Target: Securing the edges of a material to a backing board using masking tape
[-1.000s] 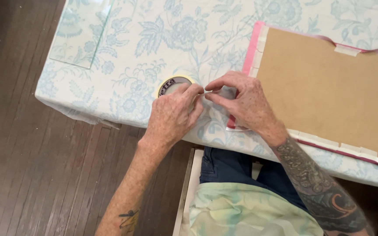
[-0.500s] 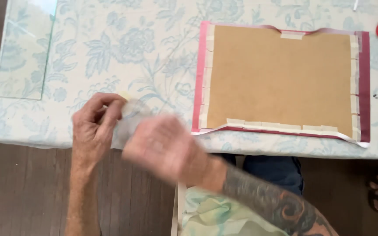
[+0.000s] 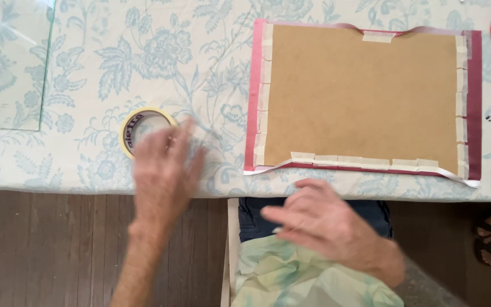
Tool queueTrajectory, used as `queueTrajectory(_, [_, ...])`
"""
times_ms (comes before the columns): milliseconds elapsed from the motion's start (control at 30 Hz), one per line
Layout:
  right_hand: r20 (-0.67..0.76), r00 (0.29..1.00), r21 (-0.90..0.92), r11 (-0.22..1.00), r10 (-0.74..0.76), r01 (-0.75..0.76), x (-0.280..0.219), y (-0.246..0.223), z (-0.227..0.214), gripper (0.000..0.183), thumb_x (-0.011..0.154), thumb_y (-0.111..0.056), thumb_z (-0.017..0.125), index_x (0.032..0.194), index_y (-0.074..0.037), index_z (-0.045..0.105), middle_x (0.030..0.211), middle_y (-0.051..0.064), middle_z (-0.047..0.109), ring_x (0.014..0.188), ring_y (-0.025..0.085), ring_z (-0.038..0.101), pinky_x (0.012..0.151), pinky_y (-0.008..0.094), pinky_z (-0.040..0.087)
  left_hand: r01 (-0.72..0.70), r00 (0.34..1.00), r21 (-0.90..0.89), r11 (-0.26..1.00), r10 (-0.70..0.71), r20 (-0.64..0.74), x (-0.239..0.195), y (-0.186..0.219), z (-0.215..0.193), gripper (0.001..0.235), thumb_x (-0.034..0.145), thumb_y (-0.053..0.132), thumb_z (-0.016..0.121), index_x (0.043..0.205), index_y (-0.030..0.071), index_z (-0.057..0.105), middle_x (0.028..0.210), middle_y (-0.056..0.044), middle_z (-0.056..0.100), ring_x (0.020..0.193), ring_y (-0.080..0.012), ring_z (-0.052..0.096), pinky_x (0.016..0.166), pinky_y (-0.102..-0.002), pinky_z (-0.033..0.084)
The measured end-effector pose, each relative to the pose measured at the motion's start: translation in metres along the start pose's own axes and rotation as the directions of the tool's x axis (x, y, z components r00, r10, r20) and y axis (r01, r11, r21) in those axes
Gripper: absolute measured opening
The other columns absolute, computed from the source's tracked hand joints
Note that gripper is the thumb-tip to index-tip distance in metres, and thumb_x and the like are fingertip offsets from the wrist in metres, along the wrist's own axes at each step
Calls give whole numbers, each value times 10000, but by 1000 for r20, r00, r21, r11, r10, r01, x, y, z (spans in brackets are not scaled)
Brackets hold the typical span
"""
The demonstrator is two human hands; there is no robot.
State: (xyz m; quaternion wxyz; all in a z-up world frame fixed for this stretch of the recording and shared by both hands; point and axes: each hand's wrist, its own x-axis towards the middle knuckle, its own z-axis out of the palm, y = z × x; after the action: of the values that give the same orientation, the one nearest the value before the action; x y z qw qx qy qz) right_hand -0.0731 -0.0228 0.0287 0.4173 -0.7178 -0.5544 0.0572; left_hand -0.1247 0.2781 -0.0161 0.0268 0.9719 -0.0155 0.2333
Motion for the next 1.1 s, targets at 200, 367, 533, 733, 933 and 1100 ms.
queueTrajectory(200, [-221,907,57,934,358,-354,-3,5,-27,91,852,-45,781,919,-67,724,946,17,733,989,210,687,1004,341,544,-189,974,-409,893,223,37,12,63,-12,188,963,223,754,1060,95,656,1072,-59,671,924,-255,629,745,-401,435])
queueTrajectory(367, [-232,872,91,902,430,-421,-4,9,-32,111,871,-16,766,930,-78,695,940,30,719,983,203,697,954,311,546,-300,946,-317,900,323,24,20,56,-7,82,973,112,697,1008,73,635,1014,-75,631,806,-255,570,694,-392,438])
queueTrajectory(533, [-201,889,100,911,413,-400,3,11,-34,117,868,-16,769,941,-73,697,939,21,722,972,202,689,955,313,539,-244,931,-384,891,326,164,34,48,-1,150,999,220,708,1043,76,697,984,-80,662,803,-229,632,696,-398,492])
queueTrajectory(733, [-200,791,141,816,578,-561,7,18,-31,145,869,-51,785,991,-88,718,991,15,743,930,125,711,892,250,531,34,862,-622,782,292,415,62,35,2,131,954,253,706,989,145,773,905,-16,731,793,-285,708,669,-451,522])
queueTrajectory(933, [-258,761,205,803,596,-560,4,27,-37,119,896,-6,765,976,-82,719,991,43,740,951,134,712,875,241,587,-15,899,-612,790,279,338,55,44,7,67,920,124,659,967,117,707,936,-58,654,860,-296,643,695,-452,518])
queueTrajectory(1100, [-197,773,139,798,603,-587,14,26,-40,104,910,-75,763,993,-138,765,1082,23,639,991,114,653,752,217,615,-117,929,-576,809,294,225,46,51,5,181,866,32,648,1026,115,667,926,-71,597,800,-313,578,706,-459,469])
